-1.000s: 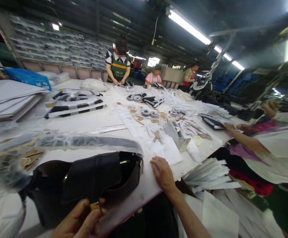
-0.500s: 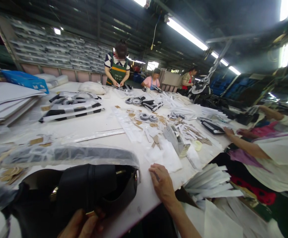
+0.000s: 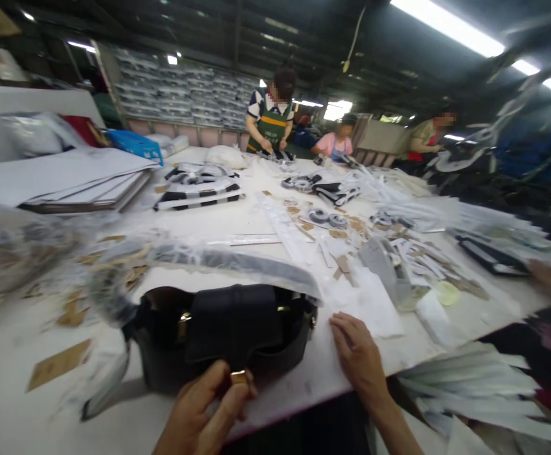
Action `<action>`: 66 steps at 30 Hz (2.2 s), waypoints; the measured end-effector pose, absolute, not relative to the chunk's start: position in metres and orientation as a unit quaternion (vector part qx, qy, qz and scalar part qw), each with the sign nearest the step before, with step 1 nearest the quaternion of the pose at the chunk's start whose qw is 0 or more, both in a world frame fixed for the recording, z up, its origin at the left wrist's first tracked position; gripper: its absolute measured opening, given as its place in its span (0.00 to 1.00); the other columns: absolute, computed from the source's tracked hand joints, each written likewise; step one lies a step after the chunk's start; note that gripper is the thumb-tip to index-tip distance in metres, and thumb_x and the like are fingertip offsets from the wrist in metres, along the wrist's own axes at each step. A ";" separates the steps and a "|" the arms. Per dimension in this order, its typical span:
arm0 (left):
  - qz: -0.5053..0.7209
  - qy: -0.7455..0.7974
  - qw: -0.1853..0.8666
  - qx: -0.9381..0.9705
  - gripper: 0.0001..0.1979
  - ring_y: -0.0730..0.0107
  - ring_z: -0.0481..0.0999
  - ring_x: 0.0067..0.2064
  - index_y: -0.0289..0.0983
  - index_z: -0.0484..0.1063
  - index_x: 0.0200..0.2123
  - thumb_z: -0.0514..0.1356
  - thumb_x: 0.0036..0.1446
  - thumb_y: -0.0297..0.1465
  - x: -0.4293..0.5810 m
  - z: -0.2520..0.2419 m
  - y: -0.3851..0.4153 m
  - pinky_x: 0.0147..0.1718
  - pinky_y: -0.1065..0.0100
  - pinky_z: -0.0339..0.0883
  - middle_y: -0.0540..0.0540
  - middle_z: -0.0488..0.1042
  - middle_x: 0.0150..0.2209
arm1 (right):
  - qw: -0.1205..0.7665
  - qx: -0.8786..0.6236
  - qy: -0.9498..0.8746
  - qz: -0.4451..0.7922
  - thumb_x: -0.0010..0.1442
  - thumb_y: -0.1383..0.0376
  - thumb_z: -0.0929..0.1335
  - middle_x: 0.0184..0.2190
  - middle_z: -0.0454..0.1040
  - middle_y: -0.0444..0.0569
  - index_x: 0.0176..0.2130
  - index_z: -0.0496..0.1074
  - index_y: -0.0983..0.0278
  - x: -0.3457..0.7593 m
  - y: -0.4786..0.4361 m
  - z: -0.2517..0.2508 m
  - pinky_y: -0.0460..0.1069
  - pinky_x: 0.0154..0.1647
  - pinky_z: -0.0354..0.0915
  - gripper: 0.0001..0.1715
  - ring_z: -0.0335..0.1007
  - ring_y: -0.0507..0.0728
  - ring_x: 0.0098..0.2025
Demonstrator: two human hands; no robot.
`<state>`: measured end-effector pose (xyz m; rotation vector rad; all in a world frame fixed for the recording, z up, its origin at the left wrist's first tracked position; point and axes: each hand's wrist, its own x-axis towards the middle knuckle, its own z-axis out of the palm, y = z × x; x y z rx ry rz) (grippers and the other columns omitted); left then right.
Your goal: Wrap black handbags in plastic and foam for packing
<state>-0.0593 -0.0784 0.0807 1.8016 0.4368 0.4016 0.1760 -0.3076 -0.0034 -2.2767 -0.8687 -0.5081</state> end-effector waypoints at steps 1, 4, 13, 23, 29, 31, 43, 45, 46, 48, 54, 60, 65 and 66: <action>0.177 0.185 0.580 0.773 0.22 0.71 0.75 0.25 0.40 0.76 0.28 0.56 0.60 0.51 -0.062 0.089 -0.079 0.27 0.76 0.69 0.48 0.77 0.25 | 0.317 -0.864 -0.337 -0.197 0.65 0.58 0.65 0.46 0.77 0.53 0.42 0.77 0.59 0.178 -0.309 -0.005 0.62 0.54 0.69 0.13 0.73 0.62 0.50; 0.200 0.181 0.558 0.785 0.19 0.71 0.76 0.27 0.40 0.75 0.29 0.56 0.62 0.46 -0.068 0.111 -0.077 0.31 0.75 0.70 0.48 0.77 0.26 | 0.304 -0.858 -0.359 -0.207 0.64 0.56 0.64 0.45 0.78 0.53 0.42 0.77 0.59 0.184 -0.312 -0.011 0.62 0.53 0.69 0.15 0.73 0.62 0.49; 0.263 0.095 0.470 0.837 0.08 0.74 0.75 0.32 0.40 0.74 0.35 0.56 0.64 0.31 -0.065 0.132 -0.066 0.33 0.77 0.66 0.51 0.75 0.30 | 0.323 -0.845 -0.348 -0.246 0.65 0.54 0.63 0.42 0.79 0.54 0.42 0.76 0.61 0.171 -0.307 0.018 0.61 0.50 0.70 0.17 0.75 0.62 0.46; 0.232 0.106 0.511 0.821 0.08 0.73 0.74 0.32 0.38 0.73 0.34 0.56 0.63 0.34 -0.064 0.147 -0.069 0.34 0.75 0.65 0.51 0.74 0.30 | 0.287 -0.681 -0.643 -0.199 0.61 0.66 0.68 0.43 0.80 0.48 0.53 0.71 0.53 0.054 -0.237 0.159 0.58 0.53 0.68 0.20 0.73 0.61 0.50; 0.232 0.119 0.580 0.772 0.10 0.70 0.74 0.36 0.37 0.72 0.39 0.55 0.65 0.36 -0.047 0.157 -0.056 0.37 0.72 0.68 0.49 0.75 0.35 | 0.259 -0.715 -0.632 -0.147 0.65 0.68 0.65 0.35 0.79 0.48 0.45 0.73 0.61 0.048 -0.200 0.113 0.59 0.53 0.61 0.09 0.72 0.59 0.39; 0.263 0.112 0.561 0.777 0.10 0.67 0.75 0.44 0.37 0.70 0.44 0.54 0.65 0.36 -0.029 0.161 -0.044 0.44 0.68 0.68 0.46 0.76 0.42 | 0.275 -0.710 -0.631 -0.149 0.65 0.70 0.64 0.33 0.77 0.47 0.45 0.72 0.63 0.047 -0.199 0.107 0.59 0.51 0.60 0.09 0.70 0.58 0.37; 0.287 0.106 0.217 0.927 0.06 0.58 0.73 0.47 0.35 0.72 0.40 0.57 0.62 0.28 0.015 0.147 -0.028 0.51 0.58 0.67 0.43 0.76 0.41 | 0.253 -0.720 -0.630 -0.146 0.64 0.69 0.65 0.32 0.74 0.48 0.46 0.71 0.65 0.049 -0.198 0.107 0.57 0.47 0.59 0.09 0.65 0.58 0.35; 0.304 0.136 0.192 0.923 0.06 0.55 0.73 0.48 0.35 0.73 0.40 0.57 0.62 0.29 0.010 0.144 -0.031 0.52 0.55 0.66 0.41 0.75 0.41 | 0.256 -0.719 -0.629 -0.149 0.64 0.69 0.65 0.32 0.74 0.48 0.45 0.71 0.65 0.049 -0.197 0.107 0.57 0.48 0.59 0.09 0.65 0.59 0.35; 0.313 0.145 0.170 0.923 0.07 0.53 0.72 0.49 0.34 0.73 0.41 0.57 0.62 0.29 0.009 0.145 -0.032 0.53 0.53 0.65 0.40 0.75 0.42 | 0.257 -0.719 -0.627 -0.152 0.64 0.69 0.65 0.31 0.74 0.48 0.45 0.71 0.65 0.049 -0.197 0.107 0.57 0.48 0.59 0.09 0.65 0.59 0.35; 0.341 0.152 0.103 0.922 0.12 0.50 0.70 0.53 0.35 0.72 0.49 0.56 0.63 0.30 0.008 0.148 -0.035 0.57 0.49 0.59 0.37 0.74 0.48 | 0.260 -0.718 -0.625 -0.159 0.64 0.70 0.65 0.31 0.74 0.48 0.46 0.71 0.65 0.049 -0.197 0.107 0.57 0.48 0.60 0.10 0.66 0.59 0.35; 0.297 0.130 -0.003 0.946 0.23 0.47 0.62 0.63 0.40 0.61 0.64 0.51 0.68 0.36 0.017 0.163 -0.028 0.61 0.46 0.51 0.35 0.66 0.62 | 0.268 -0.715 -0.627 -0.157 0.64 0.70 0.64 0.30 0.74 0.48 0.46 0.71 0.64 0.045 -0.200 0.106 0.57 0.47 0.61 0.10 0.67 0.58 0.34; 0.136 0.101 0.000 0.986 0.19 0.47 0.75 0.51 0.33 0.74 0.50 0.59 0.62 0.39 0.031 0.155 -0.017 0.52 0.53 0.64 0.33 0.77 0.47 | 0.272 -0.709 -0.632 -0.158 0.64 0.70 0.65 0.31 0.75 0.48 0.47 0.70 0.65 0.037 -0.204 0.104 0.57 0.47 0.61 0.11 0.68 0.59 0.34; 0.107 0.072 0.012 0.992 0.14 0.51 0.79 0.41 0.33 0.77 0.43 0.57 0.64 0.37 0.022 0.155 -0.018 0.41 0.59 0.69 0.36 0.80 0.37 | 0.268 -0.716 -0.628 -0.145 0.63 0.70 0.66 0.31 0.76 0.48 0.47 0.70 0.65 0.038 -0.207 0.106 0.57 0.45 0.60 0.12 0.68 0.59 0.34; 0.101 0.061 0.017 0.993 0.14 0.53 0.79 0.40 0.34 0.77 0.42 0.56 0.65 0.37 0.018 0.157 -0.017 0.39 0.61 0.69 0.38 0.80 0.35 | 0.267 -0.719 -0.625 -0.145 0.64 0.70 0.66 0.32 0.76 0.48 0.48 0.70 0.65 0.038 -0.207 0.106 0.57 0.45 0.60 0.12 0.68 0.59 0.34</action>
